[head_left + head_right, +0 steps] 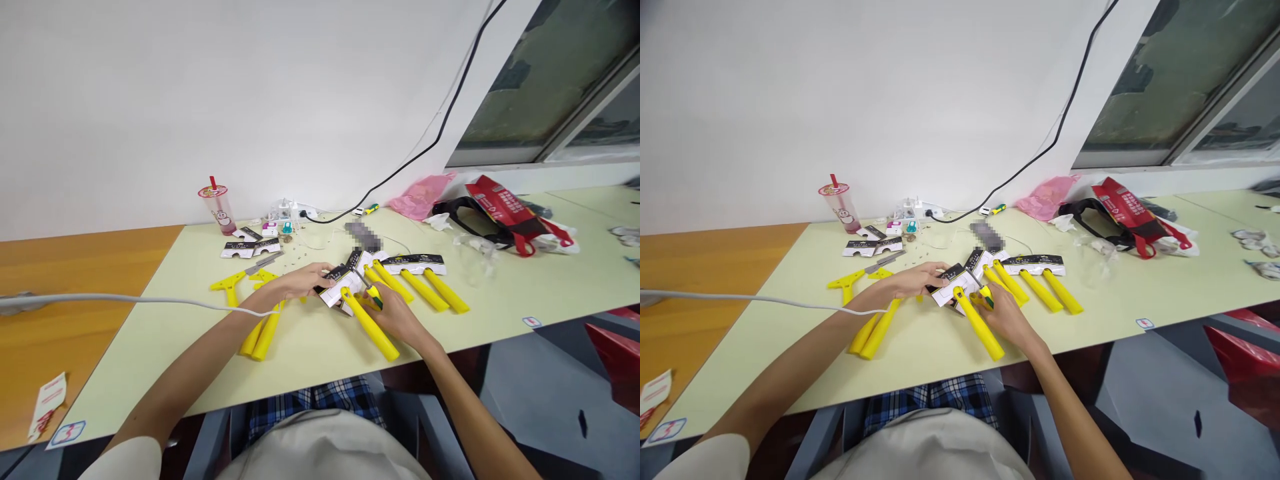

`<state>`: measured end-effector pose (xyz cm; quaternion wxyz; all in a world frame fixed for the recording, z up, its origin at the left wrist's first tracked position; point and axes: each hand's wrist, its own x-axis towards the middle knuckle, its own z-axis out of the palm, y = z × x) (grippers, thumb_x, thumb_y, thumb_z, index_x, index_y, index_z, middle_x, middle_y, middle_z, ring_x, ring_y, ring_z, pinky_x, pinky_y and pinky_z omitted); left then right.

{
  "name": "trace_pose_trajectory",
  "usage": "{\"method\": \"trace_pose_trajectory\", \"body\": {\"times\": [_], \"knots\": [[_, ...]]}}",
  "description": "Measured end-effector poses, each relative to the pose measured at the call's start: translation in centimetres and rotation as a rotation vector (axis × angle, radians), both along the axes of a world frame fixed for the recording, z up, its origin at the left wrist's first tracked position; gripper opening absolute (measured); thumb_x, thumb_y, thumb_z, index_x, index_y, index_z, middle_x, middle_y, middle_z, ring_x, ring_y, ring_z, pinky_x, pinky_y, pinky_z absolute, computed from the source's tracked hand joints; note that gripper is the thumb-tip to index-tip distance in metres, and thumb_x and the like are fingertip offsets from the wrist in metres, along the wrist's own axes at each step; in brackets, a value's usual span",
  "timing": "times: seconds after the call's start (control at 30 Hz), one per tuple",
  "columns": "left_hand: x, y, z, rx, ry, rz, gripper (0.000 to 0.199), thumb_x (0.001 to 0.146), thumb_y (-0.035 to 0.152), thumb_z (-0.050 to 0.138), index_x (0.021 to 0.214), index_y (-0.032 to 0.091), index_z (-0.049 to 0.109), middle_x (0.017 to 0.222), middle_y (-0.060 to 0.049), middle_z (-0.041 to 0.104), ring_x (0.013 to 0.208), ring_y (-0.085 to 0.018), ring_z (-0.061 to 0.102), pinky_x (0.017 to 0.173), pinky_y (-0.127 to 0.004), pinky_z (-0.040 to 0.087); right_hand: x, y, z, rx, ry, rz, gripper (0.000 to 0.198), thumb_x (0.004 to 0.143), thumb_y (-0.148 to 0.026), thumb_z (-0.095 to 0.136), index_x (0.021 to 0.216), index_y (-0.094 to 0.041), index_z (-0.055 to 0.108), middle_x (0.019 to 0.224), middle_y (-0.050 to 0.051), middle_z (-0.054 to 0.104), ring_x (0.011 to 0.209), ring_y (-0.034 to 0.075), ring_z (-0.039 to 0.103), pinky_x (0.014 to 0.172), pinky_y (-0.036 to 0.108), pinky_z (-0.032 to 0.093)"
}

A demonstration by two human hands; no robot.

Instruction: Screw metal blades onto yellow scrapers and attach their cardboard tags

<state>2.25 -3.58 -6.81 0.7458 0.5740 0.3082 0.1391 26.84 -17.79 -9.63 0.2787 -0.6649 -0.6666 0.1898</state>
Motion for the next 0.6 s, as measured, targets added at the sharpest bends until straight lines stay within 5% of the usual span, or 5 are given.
{"method": "trace_pose_trajectory", "body": {"times": [0.13, 0.3, 0.6], "knots": [[0.6, -0.2, -1.8, 0.035, 0.105, -0.053, 0.053, 0.074, 0.032, 0.094, 0.120, 0.022, 0.069, 0.119, -0.009, 0.078, 0.099, -0.023, 0.076, 0.084, -0.033, 0.057, 0.9, 0.6, 0.4, -0.086, 0.187, 0.042, 0.025, 0.089, -0.040, 0.069, 0.105, -0.021, 0.073, 0.102, 0.008, 0.078, 0.093, 0.029, 0.072, 0.084, 0.040, 0.055], [0.5, 0.8, -3.2, 0.260, 0.189, -0.070, 0.055, 0.080, 0.032, 0.085, 0.131, 0.021, 0.066, 0.126, -0.011, 0.077, 0.113, -0.026, 0.071, 0.091, -0.034, 0.055, 1.6, 0.9, -0.2, -0.085, 0.216, 0.068, 0.033, 0.089, -0.044, 0.072, 0.112, -0.021, 0.074, 0.102, 0.008, 0.077, 0.096, 0.029, 0.072, 0.090, 0.043, 0.057], [3.2, 1.4, -2.8, 0.376, 0.234, -0.149, 0.049, 0.081, 0.027, 0.077, 0.127, 0.018, 0.064, 0.118, -0.010, 0.076, 0.105, -0.026, 0.071, 0.082, -0.032, 0.054, 3.3, 1.2, 0.1, -0.068, 0.191, -0.030, 0.042, 0.082, -0.047, 0.081, 0.115, -0.023, 0.072, 0.109, 0.011, 0.078, 0.106, 0.035, 0.074, 0.097, 0.047, 0.058]]}}
